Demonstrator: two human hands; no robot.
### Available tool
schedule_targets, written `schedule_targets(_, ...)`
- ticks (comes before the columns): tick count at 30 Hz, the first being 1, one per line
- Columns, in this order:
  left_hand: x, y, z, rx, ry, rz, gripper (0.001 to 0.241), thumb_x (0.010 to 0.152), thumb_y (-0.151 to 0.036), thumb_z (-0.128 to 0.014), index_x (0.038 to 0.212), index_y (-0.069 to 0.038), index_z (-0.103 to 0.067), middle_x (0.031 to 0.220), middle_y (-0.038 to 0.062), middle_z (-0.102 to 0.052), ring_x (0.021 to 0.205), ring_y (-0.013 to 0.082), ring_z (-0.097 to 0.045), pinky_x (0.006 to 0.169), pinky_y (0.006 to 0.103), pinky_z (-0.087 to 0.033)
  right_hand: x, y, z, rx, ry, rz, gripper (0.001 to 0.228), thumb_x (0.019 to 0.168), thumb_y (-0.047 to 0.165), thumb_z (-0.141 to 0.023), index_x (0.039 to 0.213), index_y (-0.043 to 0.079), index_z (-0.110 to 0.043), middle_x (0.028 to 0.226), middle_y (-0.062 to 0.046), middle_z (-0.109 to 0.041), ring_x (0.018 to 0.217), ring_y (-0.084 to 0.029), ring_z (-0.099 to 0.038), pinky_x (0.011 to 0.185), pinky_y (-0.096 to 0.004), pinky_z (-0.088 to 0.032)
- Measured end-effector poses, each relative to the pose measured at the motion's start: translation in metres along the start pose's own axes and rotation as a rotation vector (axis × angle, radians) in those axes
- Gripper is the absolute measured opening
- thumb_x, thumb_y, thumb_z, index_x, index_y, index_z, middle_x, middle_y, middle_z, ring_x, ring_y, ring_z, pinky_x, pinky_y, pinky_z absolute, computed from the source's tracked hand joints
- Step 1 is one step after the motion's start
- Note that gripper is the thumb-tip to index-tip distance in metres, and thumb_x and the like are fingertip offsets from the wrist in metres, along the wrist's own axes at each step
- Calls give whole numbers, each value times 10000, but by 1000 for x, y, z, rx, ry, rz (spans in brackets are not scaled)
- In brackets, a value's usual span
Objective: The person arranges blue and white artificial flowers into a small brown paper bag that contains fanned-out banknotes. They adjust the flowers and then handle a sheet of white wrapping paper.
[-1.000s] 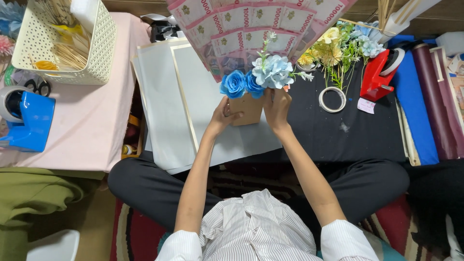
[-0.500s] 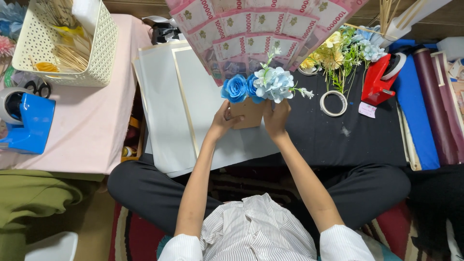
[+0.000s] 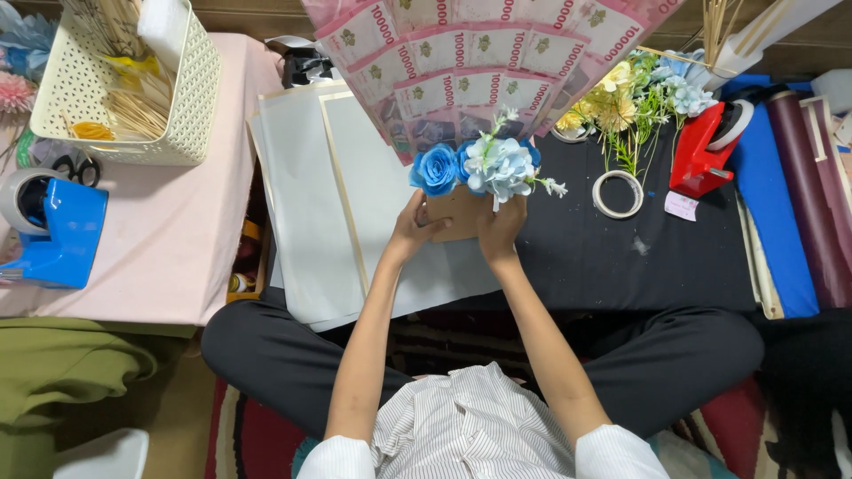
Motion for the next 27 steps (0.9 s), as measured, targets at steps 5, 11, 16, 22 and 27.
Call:
schedule_targets(5, 1, 2, -1, -9, -4, 5, 810, 773, -150, -885, 1478, -171, -486, 1444, 155, -558, 1363, 458, -456, 1048, 679, -417, -24, -27, -21, 16, 6, -45, 400, 946, -142, -517, 1317, -8, -583, 1221, -177, -597, 1131, -378, -602, 899, -399, -509)
schedule_targets(11, 3, 6, -3, -22, -7, -9, 819, 777, -146, -879, 1488, -163, -474, 1466, 154, -540, 1374, 445, -446, 1057, 667, -413, -27, -33, -30, 14, 24, -83, 405, 947, -120, -553, 1339, -20, -580, 1252, -187, -576, 1191, -393, -569, 969, -428, -499)
schedule_targets(16, 7, 17, 1, -58, -26, -31, 892, 773, -180, -896, 1526, -118, -421, 1518, 191, -478, 1405, 470, -389, 1074, 667, -396, -17, -33, -24, 35, 20, -140, 296, 939, -67, -640, 1233, -32, -647, 1102, -191, -672, 1030, -375, -661, 893, -444, -533)
schedule_targets(22, 10, 34, 2, -24, -23, 5, 940, 766, -204, -913, 1540, -73, -394, 1519, 209, -470, 1390, 465, -412, 1051, 629, -444, 0, 7, 5, 320, -23, -289, 304, 970, 93, -686, 1255, -1, -633, 1197, -184, -677, 1156, -342, -637, 937, -434, -514)
schedule_targets(27, 13, 38, 3, -19, -14, 11, 947, 755, -203, -921, 1541, -95, -405, 1528, 186, -466, 1397, 467, -393, 1041, 609, -467, -15, -24, -4, 454, 72, -595, 384, 918, 10, -733, 1285, 74, -638, 1208, -64, -700, 1188, -229, -626, 1028, -395, -488)
Point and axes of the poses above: each hand's wrist, its own x-axis towards the middle knuckle, its own z-axis out of the back of the hand, y = z × x, the point moved 3 cm from there along x, towards the middle knuckle
